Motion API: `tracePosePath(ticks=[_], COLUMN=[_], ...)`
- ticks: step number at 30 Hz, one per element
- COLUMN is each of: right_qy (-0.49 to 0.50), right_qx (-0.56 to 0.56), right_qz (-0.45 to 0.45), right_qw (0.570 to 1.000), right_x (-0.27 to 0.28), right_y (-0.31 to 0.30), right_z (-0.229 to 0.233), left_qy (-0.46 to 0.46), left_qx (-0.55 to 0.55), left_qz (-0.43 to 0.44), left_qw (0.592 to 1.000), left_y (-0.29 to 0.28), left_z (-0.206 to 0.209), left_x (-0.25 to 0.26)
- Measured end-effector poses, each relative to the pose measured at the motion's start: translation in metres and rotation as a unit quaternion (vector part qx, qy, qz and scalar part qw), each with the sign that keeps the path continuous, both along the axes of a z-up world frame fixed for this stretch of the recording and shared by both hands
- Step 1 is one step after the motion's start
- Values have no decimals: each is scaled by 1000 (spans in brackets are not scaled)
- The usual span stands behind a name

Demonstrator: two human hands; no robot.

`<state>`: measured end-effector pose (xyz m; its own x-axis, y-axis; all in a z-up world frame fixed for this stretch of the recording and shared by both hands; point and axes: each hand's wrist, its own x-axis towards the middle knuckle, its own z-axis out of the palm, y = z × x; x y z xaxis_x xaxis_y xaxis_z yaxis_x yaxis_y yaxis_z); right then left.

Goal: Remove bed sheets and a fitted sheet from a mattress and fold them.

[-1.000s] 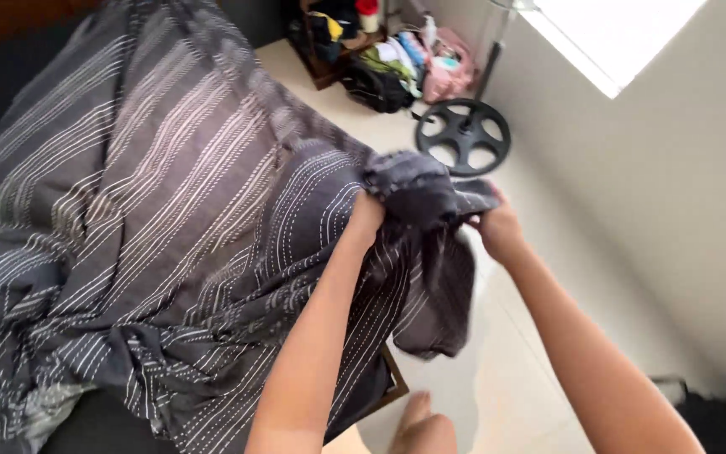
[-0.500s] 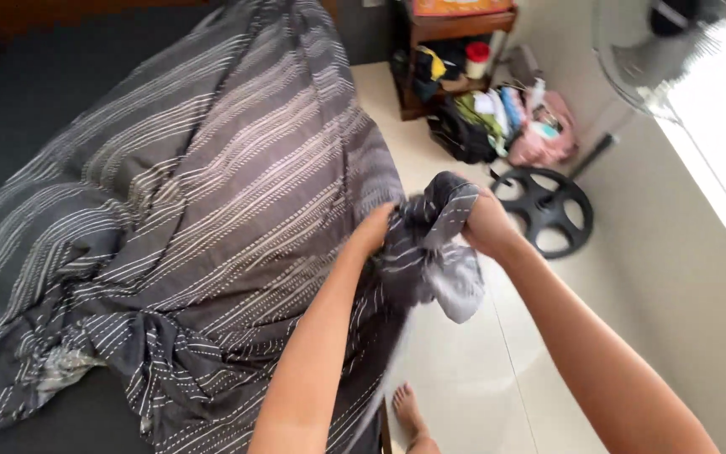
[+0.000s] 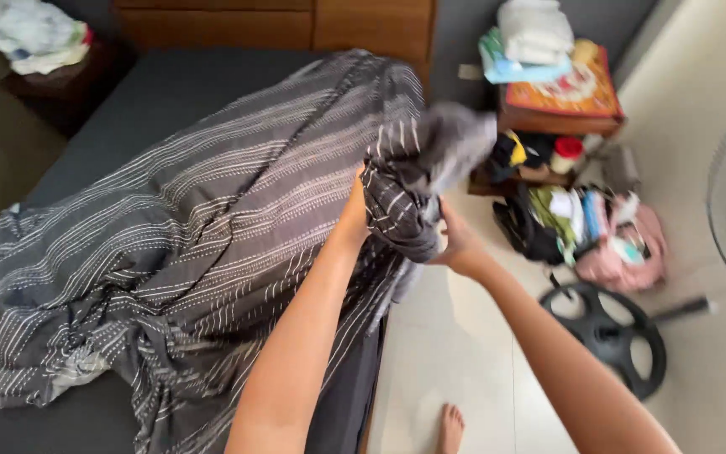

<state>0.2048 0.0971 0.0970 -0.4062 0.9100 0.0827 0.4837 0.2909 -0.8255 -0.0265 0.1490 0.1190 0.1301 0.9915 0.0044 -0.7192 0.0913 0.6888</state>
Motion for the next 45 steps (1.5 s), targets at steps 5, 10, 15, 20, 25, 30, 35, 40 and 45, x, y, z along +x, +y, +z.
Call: tracePosePath(ticks=[5, 10, 15, 20, 25, 30, 35, 40, 45], right_qy=[-54, -143, 549, 593, 461, 287, 117, -58, -143], right_qx=[22, 85, -217, -350, -457, -150, -153, -221, -405], right_qz=[-27, -89, -21, 125, 214, 351, 225, 74, 15], right_qw=[998, 982, 807, 715, 730, 879, 955, 971, 903], right_x=[-8, -10, -85, -215, -314, -301, -227, -145, -127], right_y=[110, 242, 311, 321, 355, 422, 571, 690, 736], right_z=[-53, -149, -23, 120, 90, 49, -67, -225, -297], left_qy=[50, 153, 245, 656, 752, 788, 804, 792, 826], left_qx=[60, 12, -43, 69, 10, -151, -302, -436, -324], left_qz=[50, 146, 225, 242, 260, 251, 241, 205, 47], left_qw=[996, 977, 942, 712, 606, 541, 453, 375, 459], left_y=[23, 47, 114, 155, 184, 183, 219, 274, 382], left_z=[41, 47, -53, -59, -59, -57, -97, -212, -320], left_x=[-16, -71, -178, -211, -257, -344, -432, -416, -276])
